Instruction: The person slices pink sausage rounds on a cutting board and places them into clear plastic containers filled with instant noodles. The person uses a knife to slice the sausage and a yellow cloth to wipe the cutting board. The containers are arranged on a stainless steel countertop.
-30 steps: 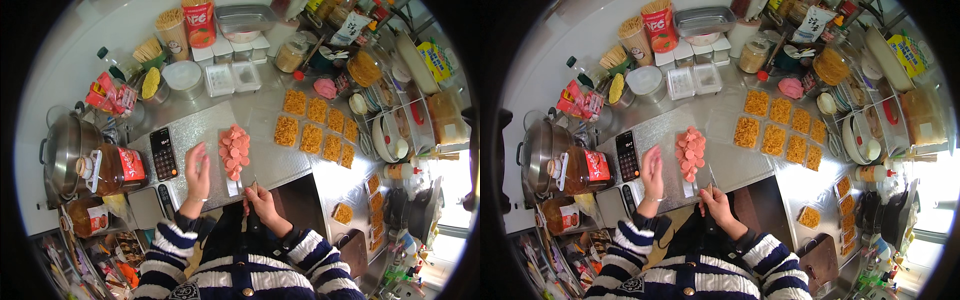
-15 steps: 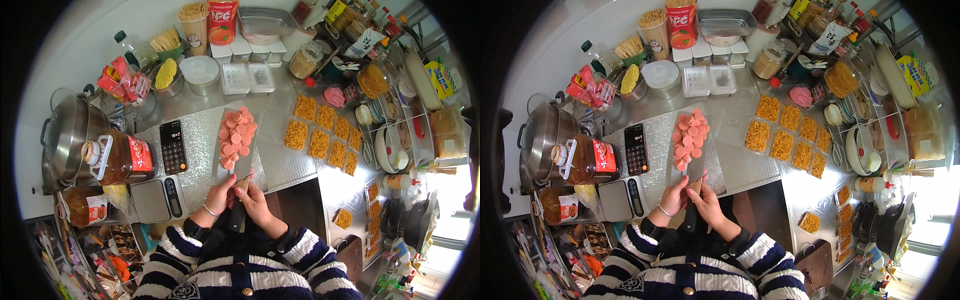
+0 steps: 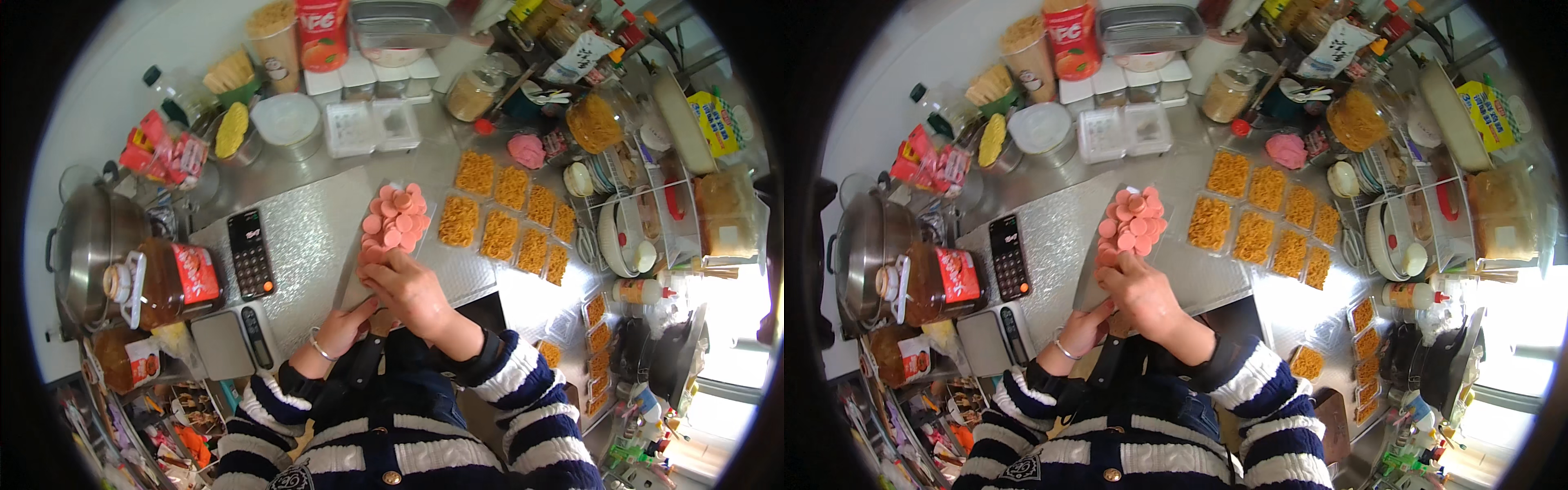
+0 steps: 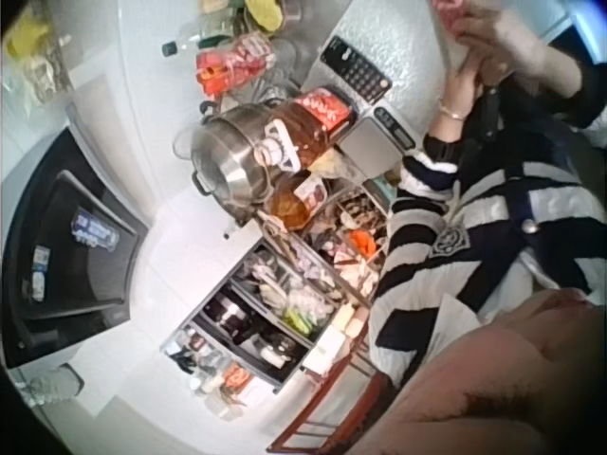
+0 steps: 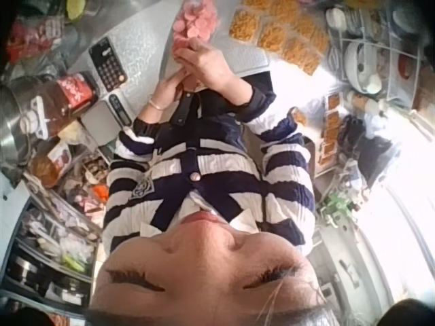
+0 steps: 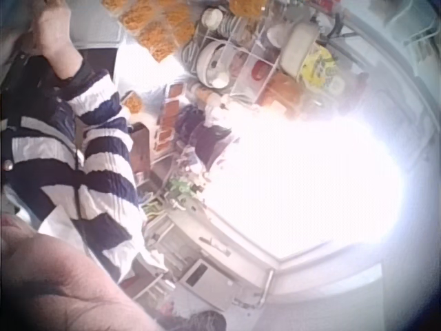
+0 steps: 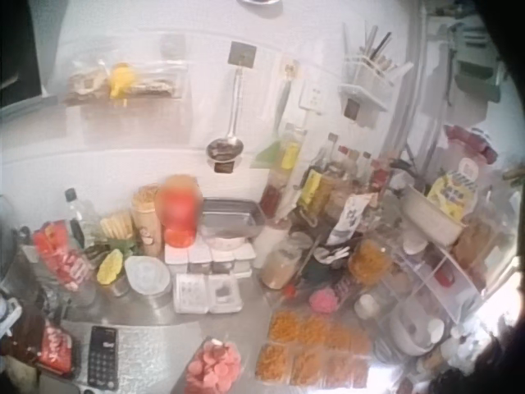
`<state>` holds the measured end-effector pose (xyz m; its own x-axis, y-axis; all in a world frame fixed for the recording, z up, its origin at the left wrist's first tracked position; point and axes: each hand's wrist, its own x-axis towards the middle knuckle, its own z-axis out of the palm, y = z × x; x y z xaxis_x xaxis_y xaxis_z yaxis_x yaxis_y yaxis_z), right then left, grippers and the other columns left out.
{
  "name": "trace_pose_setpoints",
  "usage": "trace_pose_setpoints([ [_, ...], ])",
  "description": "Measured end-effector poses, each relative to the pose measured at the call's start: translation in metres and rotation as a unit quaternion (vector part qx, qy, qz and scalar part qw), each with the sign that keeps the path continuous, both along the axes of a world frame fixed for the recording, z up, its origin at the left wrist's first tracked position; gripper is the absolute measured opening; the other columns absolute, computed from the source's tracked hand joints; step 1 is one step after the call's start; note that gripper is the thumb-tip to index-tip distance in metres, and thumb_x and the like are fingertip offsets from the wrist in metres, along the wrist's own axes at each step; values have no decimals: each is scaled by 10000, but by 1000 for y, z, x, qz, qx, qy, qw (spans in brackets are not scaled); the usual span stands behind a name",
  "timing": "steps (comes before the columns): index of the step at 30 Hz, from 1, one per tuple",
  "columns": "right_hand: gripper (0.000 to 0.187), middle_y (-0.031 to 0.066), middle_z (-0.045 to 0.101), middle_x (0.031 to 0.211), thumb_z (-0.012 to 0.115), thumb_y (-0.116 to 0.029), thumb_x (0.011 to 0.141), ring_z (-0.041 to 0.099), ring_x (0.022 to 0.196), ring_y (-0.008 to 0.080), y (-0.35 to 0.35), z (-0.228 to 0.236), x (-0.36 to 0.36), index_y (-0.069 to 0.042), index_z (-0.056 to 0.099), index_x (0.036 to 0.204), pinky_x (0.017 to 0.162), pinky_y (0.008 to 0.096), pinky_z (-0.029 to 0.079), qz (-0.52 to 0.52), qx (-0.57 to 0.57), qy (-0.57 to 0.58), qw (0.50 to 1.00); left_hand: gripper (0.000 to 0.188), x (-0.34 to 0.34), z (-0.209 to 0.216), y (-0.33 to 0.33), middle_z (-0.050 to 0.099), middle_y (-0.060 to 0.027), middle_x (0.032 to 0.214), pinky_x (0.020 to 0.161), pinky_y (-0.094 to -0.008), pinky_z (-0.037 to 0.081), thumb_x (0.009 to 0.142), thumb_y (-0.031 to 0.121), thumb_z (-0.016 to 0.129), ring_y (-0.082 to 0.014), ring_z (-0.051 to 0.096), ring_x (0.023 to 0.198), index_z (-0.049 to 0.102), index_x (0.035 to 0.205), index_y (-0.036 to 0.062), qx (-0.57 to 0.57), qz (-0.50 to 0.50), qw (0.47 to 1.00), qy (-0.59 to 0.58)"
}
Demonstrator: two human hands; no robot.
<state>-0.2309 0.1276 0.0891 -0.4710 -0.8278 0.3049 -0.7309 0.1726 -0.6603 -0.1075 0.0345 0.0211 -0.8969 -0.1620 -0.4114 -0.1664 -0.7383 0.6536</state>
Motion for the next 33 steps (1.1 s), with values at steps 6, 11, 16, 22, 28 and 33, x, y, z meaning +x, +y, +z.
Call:
trace_pose_setpoints([
  [6, 203, 79, 570, 911, 657, -24, 735, 581, 795, 252, 15, 6, -37, -31, 631, 936, 644, 315, 490, 30, -42, -28, 998, 431, -35, 3, 8, 517, -94, 1186, 852, -361, 492, 905, 96, 522, -213, 576, 1007, 365, 1303, 38, -17, 27, 999, 9],
  [11, 212, 75, 629, 871, 642, -5, 787, 609, 747, 170, 52, 21, -94, -41, 643, 996, 630, 265, 490, -37, -110, -186, 976, 459, -62, 6, 6, 490, -186, 1242, 862, -399, 484, 923, 146, 478, -300, 562, 1048, 319, 1330, 4, 53, -39, 998, 7],
  [16, 93, 47, 647, 758, 637, -58, 820, 576, 654, 85, 83, -4, -206, 10, 643, 884, 567, 213, 455, -256, -85, -366, 891, 498, -75, 7, 7, 462, -219, 1278, 855, -413, 487, 928, 173, 461, -337, 552, 1067, 278, 1356, -4, 47, -43, 998, -4],
  [22, 142, 89, 628, 655, 693, -111, 750, 570, 582, 143, 65, -81, -274, 20, 643, 777, 545, 289, 446, -258, 25, -274, 926, 479, -73, 9, 9, 467, -237, 1266, 844, -433, 497, 926, 197, 466, -364, 558, 1049, 318, 1321, -31, 19, -48, 999, -19],
  [28, 190, 136, 627, 669, 707, -172, 729, 601, 601, 231, 45, -116, -295, 0, 647, 783, 567, 335, 454, -288, 140, -152, 935, 491, -77, 12, 6, 464, -233, 1275, 845, -428, 491, 930, 206, 462, -361, 552, 1063, 301, 1336, -18, 28, -62, 997, -20],
  [33, 213, 151, 621, 695, 704, -192, 732, 606, 646, 248, 39, -113, -292, -8, 646, 824, 582, 339, 453, -299, 184, -34, 936, 483, -84, 12, -2, 456, -224, 1286, 858, -423, 480, 934, 190, 448, -351, 549, 1072, 286, 1346, -3, 45, -79, 996, -17],
])
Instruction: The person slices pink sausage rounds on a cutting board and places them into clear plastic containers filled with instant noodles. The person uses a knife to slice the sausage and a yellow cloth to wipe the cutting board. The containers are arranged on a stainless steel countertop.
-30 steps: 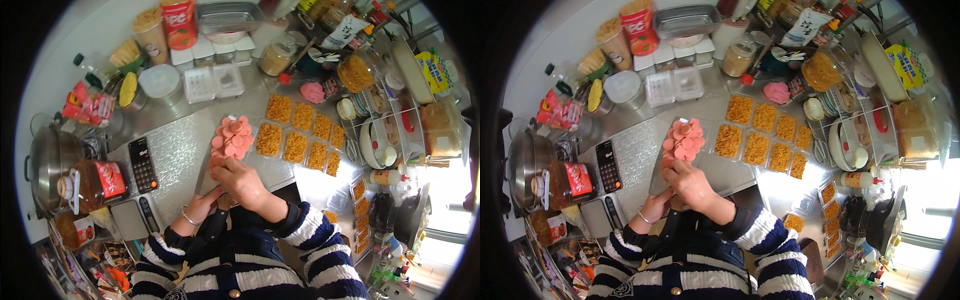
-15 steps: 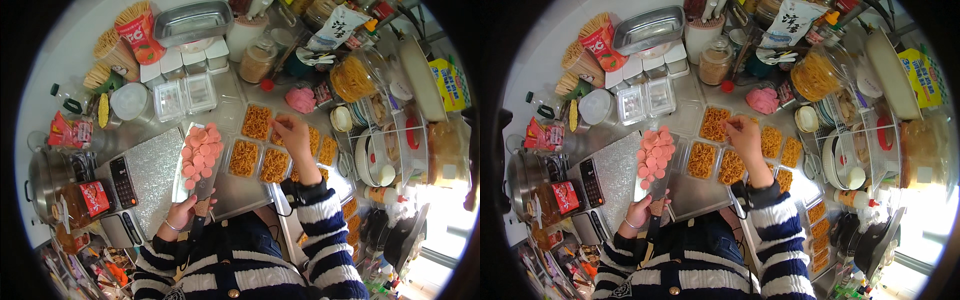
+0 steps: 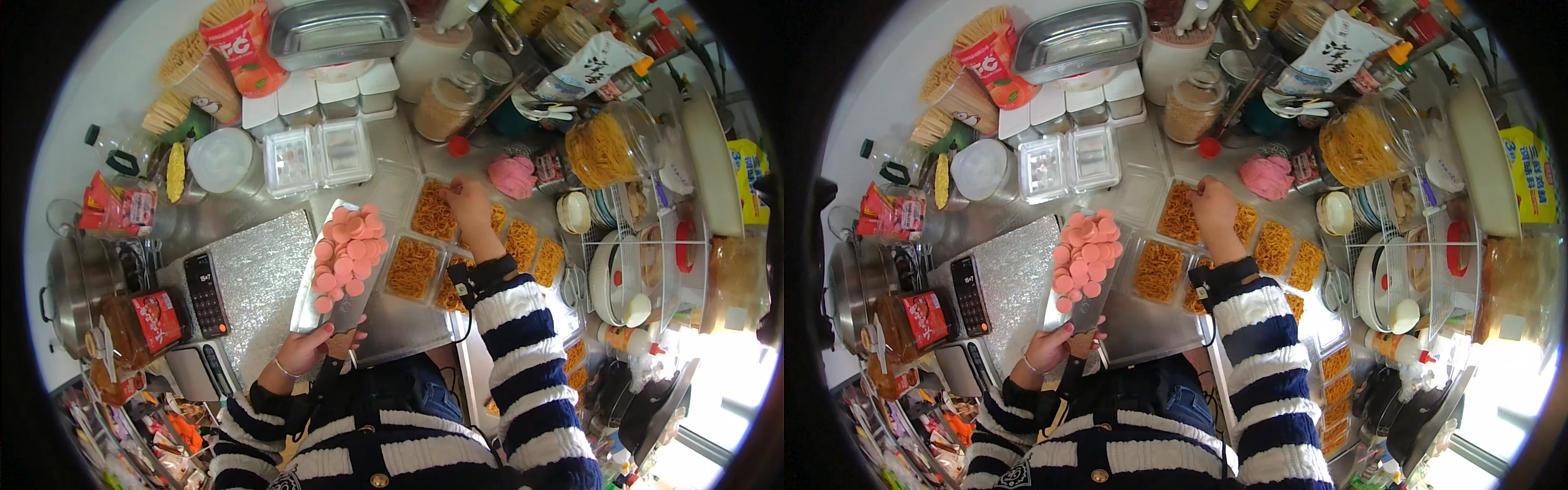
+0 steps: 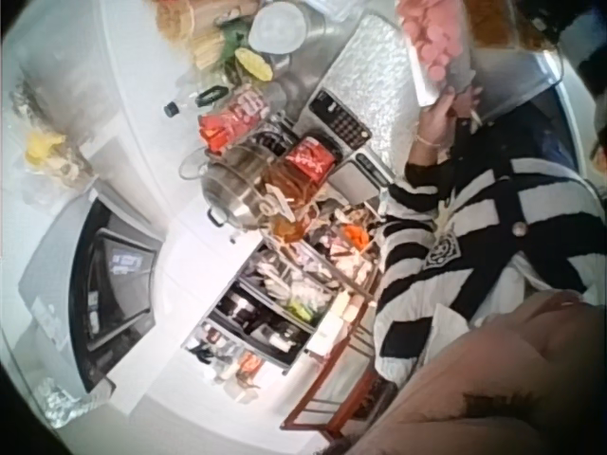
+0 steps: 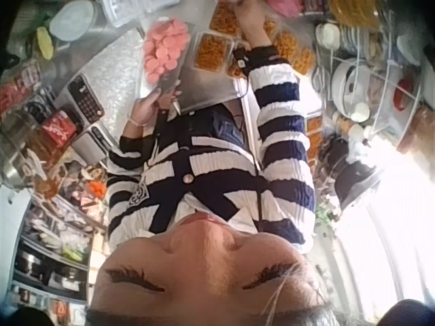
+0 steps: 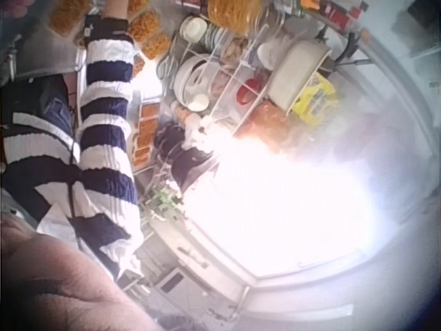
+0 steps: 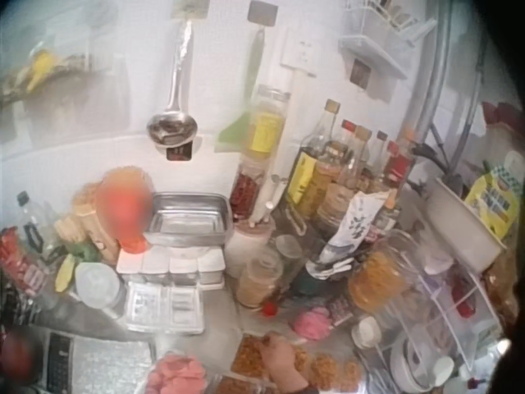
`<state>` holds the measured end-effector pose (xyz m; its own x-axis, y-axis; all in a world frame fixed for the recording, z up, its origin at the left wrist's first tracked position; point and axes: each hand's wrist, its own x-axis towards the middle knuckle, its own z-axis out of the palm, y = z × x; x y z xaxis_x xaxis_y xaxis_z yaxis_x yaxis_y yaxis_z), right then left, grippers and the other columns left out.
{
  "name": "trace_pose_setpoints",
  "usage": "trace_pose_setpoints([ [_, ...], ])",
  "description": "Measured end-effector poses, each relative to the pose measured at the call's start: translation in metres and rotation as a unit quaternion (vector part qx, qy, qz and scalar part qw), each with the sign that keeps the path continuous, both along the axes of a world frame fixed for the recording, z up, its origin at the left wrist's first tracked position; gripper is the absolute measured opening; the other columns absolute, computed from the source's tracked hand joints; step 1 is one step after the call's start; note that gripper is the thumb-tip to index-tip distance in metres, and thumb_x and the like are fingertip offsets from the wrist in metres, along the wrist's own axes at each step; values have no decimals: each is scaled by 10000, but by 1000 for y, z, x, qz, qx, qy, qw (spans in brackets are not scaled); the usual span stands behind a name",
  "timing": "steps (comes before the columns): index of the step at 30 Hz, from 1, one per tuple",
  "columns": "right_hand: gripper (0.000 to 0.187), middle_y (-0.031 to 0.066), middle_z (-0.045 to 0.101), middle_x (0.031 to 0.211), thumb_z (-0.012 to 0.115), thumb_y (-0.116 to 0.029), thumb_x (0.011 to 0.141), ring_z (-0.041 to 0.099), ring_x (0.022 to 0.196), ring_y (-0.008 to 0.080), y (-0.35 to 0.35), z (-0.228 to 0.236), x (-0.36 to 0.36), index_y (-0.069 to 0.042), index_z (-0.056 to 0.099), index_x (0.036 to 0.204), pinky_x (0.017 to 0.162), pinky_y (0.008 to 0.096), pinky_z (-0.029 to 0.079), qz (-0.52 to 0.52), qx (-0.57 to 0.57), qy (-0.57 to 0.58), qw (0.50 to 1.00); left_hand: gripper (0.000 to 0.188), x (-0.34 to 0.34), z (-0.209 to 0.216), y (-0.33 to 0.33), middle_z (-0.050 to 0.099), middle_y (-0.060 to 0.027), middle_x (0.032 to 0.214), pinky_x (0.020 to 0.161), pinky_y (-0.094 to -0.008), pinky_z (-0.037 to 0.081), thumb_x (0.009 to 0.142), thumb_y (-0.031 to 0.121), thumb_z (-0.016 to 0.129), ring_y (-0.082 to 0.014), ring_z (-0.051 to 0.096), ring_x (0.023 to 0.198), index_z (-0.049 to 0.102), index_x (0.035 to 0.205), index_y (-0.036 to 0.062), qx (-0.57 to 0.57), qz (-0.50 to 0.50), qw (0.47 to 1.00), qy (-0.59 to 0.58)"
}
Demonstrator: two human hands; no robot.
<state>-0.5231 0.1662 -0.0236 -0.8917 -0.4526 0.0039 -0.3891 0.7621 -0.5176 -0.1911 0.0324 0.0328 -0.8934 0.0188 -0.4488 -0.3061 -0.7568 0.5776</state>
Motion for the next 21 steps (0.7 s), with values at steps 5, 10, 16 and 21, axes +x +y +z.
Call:
trace_pose_setpoints([
  [5, 152, 157, 609, 790, 662, -115, 759, 602, 768, 309, -9, 50, 33, -35, 647, 888, 648, 354, 471, 77, -190, -71, 976, 481, -6, -2, -6, 464, -230, 1261, 886, -427, 471, 927, 139, 459, -354, 546, 1074, 265, 1347, 7, 45, 5, 999, 12],
  [10, 233, 107, 565, 871, 686, -59, 739, 593, 732, 237, -24, 102, 91, -48, 641, 967, 632, 299, 483, 254, -242, -72, 934, 484, -12, -1, -11, 472, -231, 1244, 888, -431, 471, 927, 137, 468, -355, 547, 1072, 265, 1348, 11, 41, -17, 998, 33],
  [16, 249, 107, 555, 894, 687, -9, 728, 591, 721, 204, -32, 117, 95, -19, 633, 971, 632, 280, 490, 267, -172, -80, 945, 474, -16, 1, -16, 484, -226, 1245, 865, -419, 481, 932, 152, 461, -352, 559, 1056, 276, 1345, 11, -5, -76, 996, 38],
  [21, 216, 123, 565, 918, 681, -15, 734, 594, 743, 241, -30, 115, 98, -12, 630, 944, 643, 294, 490, 281, -186, -45, 940, 460, -18, -5, -17, 496, -221, 1231, 870, -419, 481, 930, 151, 464, -344, 563, 1050, 295, 1332, 2, 3, -79, 996, 35],
])
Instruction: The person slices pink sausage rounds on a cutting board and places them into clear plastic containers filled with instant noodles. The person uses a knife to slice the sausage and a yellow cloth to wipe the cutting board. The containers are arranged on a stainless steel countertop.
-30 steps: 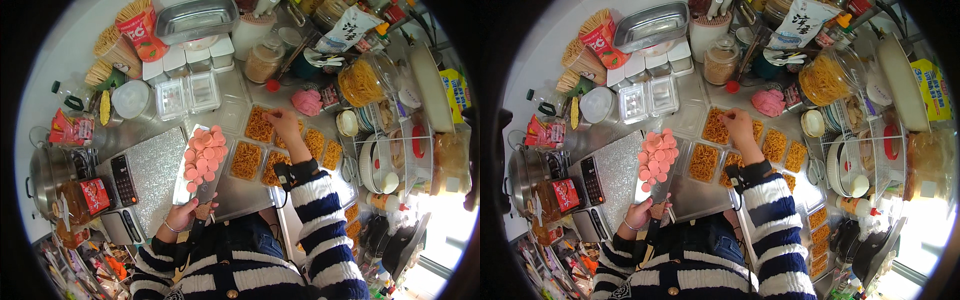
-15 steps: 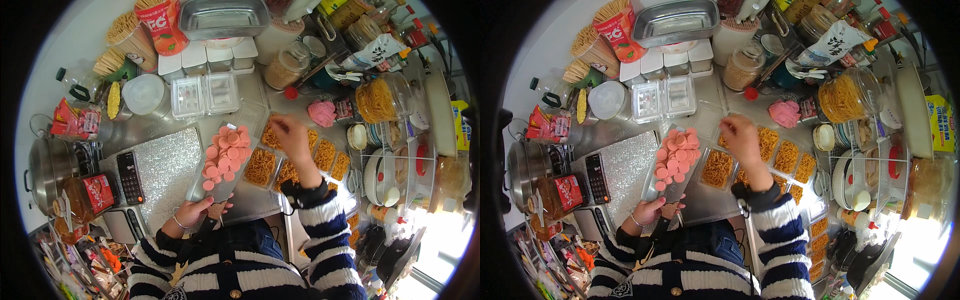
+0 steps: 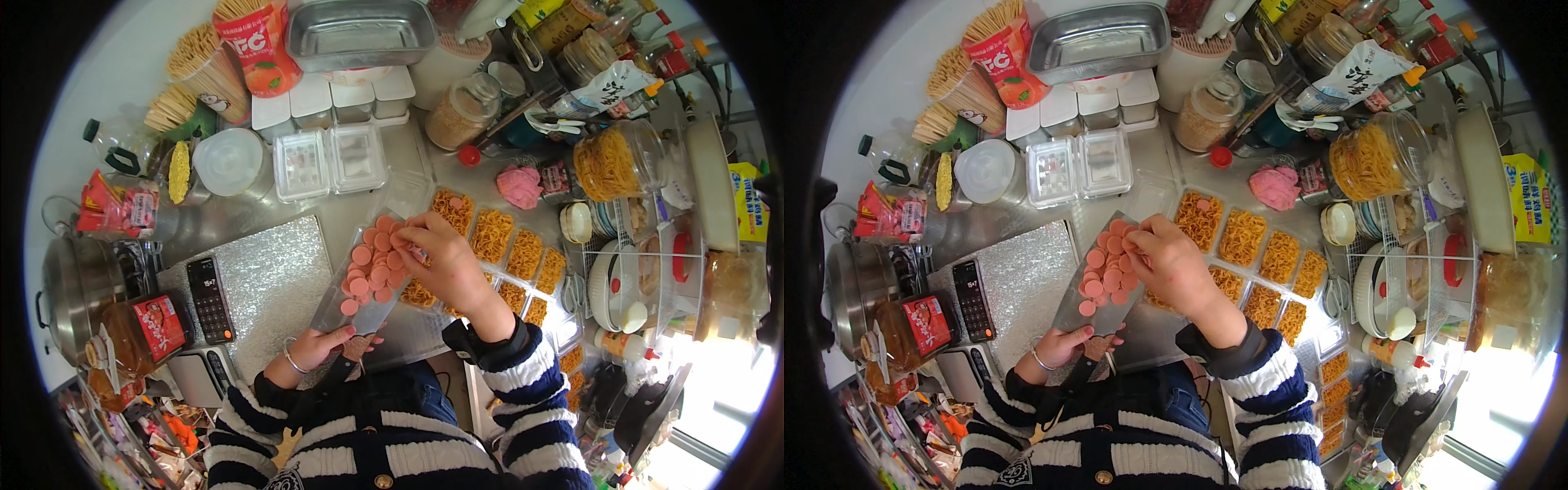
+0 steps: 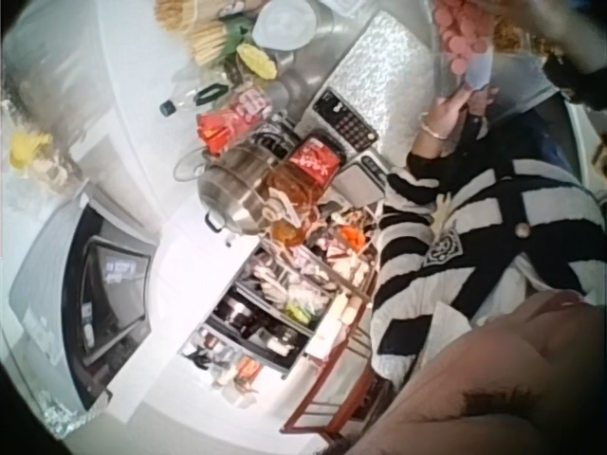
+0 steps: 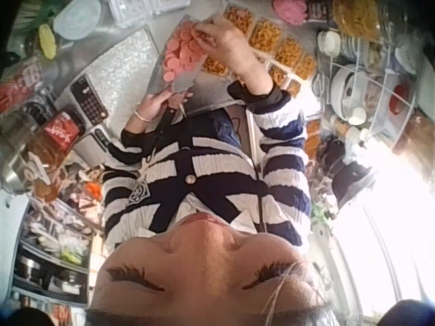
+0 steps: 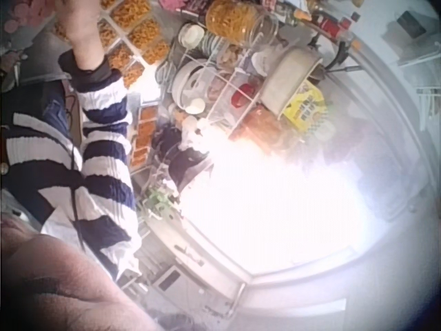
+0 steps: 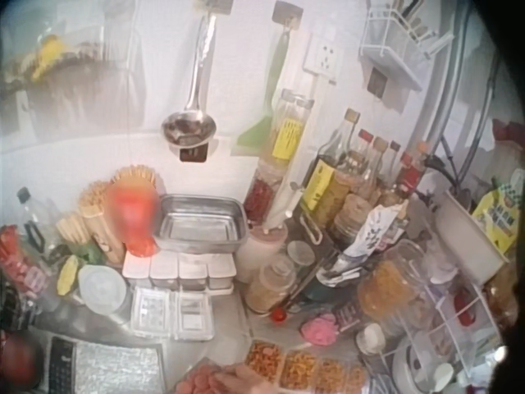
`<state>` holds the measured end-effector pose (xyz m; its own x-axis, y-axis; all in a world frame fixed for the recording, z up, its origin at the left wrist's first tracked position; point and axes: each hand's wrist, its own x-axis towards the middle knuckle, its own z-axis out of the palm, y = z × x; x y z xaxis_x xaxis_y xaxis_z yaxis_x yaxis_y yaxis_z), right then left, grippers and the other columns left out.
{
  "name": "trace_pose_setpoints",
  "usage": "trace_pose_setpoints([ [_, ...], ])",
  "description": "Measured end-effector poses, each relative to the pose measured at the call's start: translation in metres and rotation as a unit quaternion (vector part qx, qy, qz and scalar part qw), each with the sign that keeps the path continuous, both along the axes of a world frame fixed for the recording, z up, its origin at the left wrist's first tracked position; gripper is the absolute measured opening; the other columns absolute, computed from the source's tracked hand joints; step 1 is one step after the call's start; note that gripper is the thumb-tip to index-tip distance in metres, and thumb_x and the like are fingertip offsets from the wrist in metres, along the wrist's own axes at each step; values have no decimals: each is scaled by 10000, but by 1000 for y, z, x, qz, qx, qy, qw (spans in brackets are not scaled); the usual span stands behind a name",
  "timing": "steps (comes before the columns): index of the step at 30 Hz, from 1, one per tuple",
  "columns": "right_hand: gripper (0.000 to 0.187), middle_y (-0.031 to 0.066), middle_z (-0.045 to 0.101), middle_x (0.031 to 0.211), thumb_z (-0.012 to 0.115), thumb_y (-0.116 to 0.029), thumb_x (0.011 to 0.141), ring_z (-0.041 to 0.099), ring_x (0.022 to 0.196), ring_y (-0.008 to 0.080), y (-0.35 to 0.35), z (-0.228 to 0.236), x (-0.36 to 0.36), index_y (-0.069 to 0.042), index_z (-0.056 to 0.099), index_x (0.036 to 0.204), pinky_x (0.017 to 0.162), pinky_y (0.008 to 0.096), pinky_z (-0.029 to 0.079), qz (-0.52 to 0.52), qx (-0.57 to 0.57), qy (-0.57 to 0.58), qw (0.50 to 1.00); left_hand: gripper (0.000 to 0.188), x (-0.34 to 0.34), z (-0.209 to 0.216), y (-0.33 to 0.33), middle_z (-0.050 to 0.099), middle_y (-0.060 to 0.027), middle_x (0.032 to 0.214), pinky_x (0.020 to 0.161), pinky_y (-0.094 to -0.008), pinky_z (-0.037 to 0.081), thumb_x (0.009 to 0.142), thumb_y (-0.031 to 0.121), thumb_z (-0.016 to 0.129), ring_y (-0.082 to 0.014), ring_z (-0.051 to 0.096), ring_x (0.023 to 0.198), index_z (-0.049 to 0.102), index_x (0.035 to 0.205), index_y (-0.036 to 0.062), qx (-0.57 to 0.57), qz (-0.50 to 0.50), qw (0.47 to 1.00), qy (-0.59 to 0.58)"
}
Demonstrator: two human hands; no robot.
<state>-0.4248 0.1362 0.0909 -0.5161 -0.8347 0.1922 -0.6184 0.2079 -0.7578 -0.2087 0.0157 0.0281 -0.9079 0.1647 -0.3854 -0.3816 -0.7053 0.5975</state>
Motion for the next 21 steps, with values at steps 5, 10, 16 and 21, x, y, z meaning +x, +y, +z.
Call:
trace_pose_setpoints([
  [5, 192, 128, 565, 910, 679, -37, 740, 589, 777, 278, 1, 2, 2, -7, 625, 922, 673, 320, 488, -1, 1, -6, 1000, 458, -1, -4, 1, 498, -222, 1227, 872, -426, 480, 926, 140, 468, -340, 566, 1041, 299, 1329, 2, 5, 2, 1000, 10],
  [10, 155, 137, 562, 909, 655, -21, 748, 574, 790, 301, 2, 3, 5, -3, 618, 898, 681, 337, 476, -17, 24, -21, 999, 467, -2, -5, 1, 498, -230, 1223, 880, -446, 473, 920, 132, 479, -346, 563, 1044, 298, 1331, 4, 13, 9, 1000, 14],
  [16, 138, 153, 565, 897, 627, -13, 765, 570, 817, 325, 2, 3, 12, 2, 614, 902, 692, 348, 466, -37, 44, 10, 998, 492, -1, -4, 4, 498, -250, 1214, 887, -461, 464, 906, 132, 501, -375, 554, 1049, 294, 1334, 5, 17, 18, 1000, 3],
  [21, 155, 154, 595, 895, 633, -19, 769, 599, 803, 307, 3, 6, 14, 0, 631, 923, 680, 334, 481, -72, -17, -11, 997, 539, -1, -5, 5, 497, -251, 1216, 879, -456, 469, 893, 190, 531, -380, 556, 1045, 291, 1339, 8, 20, 18, 1000, -11],
])
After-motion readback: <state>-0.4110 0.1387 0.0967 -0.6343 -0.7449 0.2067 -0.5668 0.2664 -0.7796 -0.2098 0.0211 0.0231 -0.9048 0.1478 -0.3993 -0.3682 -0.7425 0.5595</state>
